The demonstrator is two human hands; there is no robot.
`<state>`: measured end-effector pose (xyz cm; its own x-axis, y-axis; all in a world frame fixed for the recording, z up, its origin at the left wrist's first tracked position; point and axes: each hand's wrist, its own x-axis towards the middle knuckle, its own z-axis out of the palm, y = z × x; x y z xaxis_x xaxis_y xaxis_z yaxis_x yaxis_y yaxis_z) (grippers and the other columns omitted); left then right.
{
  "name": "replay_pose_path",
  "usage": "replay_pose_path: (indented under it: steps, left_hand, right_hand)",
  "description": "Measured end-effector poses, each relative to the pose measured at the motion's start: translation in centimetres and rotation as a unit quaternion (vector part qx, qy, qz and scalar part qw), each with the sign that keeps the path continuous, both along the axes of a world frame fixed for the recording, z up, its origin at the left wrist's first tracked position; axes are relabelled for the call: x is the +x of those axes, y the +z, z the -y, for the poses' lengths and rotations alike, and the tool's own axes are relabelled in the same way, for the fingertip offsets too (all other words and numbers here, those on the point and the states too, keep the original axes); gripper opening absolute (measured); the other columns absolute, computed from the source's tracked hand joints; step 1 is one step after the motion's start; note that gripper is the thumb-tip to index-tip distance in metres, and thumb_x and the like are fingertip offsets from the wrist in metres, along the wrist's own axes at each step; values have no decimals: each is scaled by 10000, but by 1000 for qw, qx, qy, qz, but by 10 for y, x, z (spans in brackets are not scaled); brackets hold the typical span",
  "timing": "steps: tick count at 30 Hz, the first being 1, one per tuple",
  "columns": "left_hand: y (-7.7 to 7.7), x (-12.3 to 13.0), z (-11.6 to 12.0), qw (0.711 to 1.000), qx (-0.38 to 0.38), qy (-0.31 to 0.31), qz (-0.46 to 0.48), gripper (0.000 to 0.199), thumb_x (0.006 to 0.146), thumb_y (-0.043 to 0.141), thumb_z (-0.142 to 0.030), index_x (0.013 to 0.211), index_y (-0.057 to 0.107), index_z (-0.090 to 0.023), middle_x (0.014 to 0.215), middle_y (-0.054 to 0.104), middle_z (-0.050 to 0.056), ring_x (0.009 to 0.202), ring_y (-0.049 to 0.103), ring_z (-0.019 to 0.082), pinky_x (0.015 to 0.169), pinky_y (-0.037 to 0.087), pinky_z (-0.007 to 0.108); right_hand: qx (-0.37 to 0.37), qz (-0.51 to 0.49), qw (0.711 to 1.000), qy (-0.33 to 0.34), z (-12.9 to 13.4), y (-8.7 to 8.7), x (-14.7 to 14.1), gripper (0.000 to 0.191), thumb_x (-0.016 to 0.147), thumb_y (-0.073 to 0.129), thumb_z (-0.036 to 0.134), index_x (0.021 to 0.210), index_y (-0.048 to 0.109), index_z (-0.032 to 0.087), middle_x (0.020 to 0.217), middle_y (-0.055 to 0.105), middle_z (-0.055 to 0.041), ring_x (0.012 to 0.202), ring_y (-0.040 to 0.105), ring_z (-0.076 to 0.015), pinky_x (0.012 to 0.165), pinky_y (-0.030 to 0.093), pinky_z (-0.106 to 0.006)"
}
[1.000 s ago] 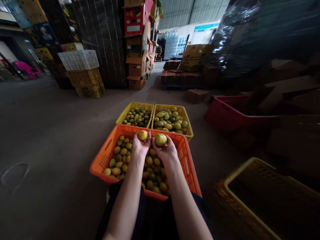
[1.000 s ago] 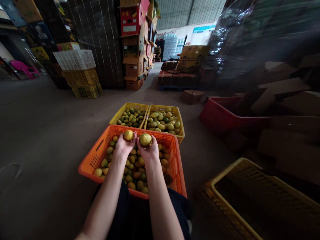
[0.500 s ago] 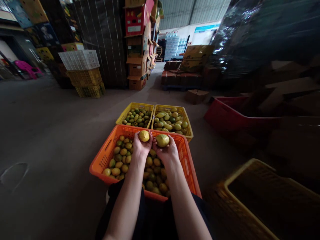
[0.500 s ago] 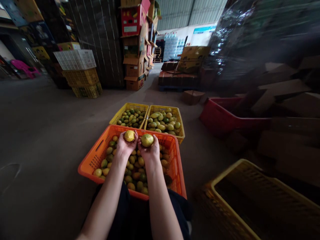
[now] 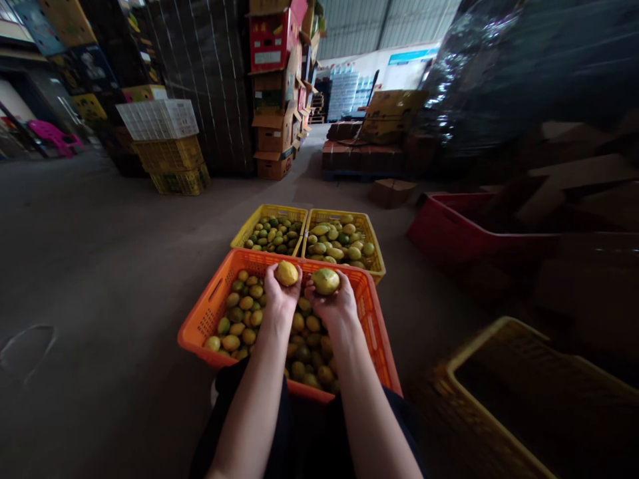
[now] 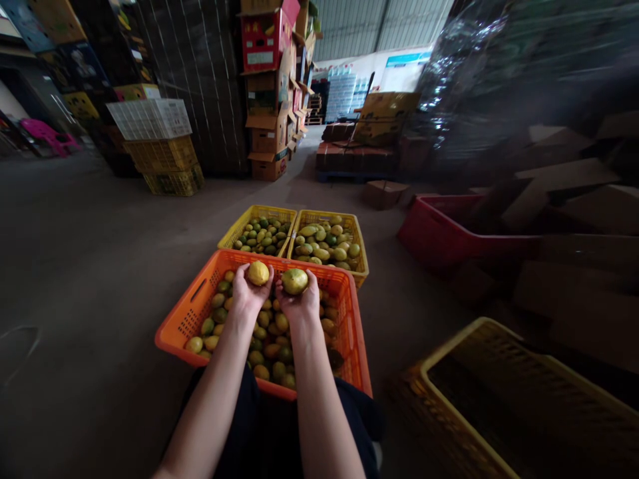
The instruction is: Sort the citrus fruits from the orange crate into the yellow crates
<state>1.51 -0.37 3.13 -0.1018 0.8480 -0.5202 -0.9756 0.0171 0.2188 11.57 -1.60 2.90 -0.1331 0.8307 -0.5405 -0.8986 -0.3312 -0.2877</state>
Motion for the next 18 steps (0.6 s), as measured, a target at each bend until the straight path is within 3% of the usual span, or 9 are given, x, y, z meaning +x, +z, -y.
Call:
replay_pose_path:
  steps: [5, 11, 18]
  left_hand:
    - [2, -2, 1, 999, 16, -17, 22, 130, 828, 478, -208, 748, 568, -159, 692, 613, 17, 707, 631, 145, 674, 579, 293]
    - [8, -2, 8, 994, 71, -65, 43, 173, 832, 477, -218, 825, 634, -145, 729, 651, 32, 718, 648, 142, 572, 540, 210]
    - [10, -6, 15, 977, 159, -135, 36, 200, 847, 450, -223, 748, 615, -166, 697, 634, 7, 609, 614, 111, 479, 497, 183]
  right_hand:
    - [2, 0, 1000, 6, 0, -1, 0, 141, 823, 499, 307, 802, 542, 173, 582, 608, -25, 523, 576, -149, 441, 501, -234]
    - [10, 7, 1000, -20, 2, 2, -1, 118, 807, 546, 296, 781, 569, 183, 587, 648, -6, 529, 610, -152, 476, 518, -260]
    - [132, -30, 991, -25, 5, 7, 2, 244, 835, 494, 384, 812, 624, 179, 688, 696, -21, 543, 632, -144, 480, 517, -251]
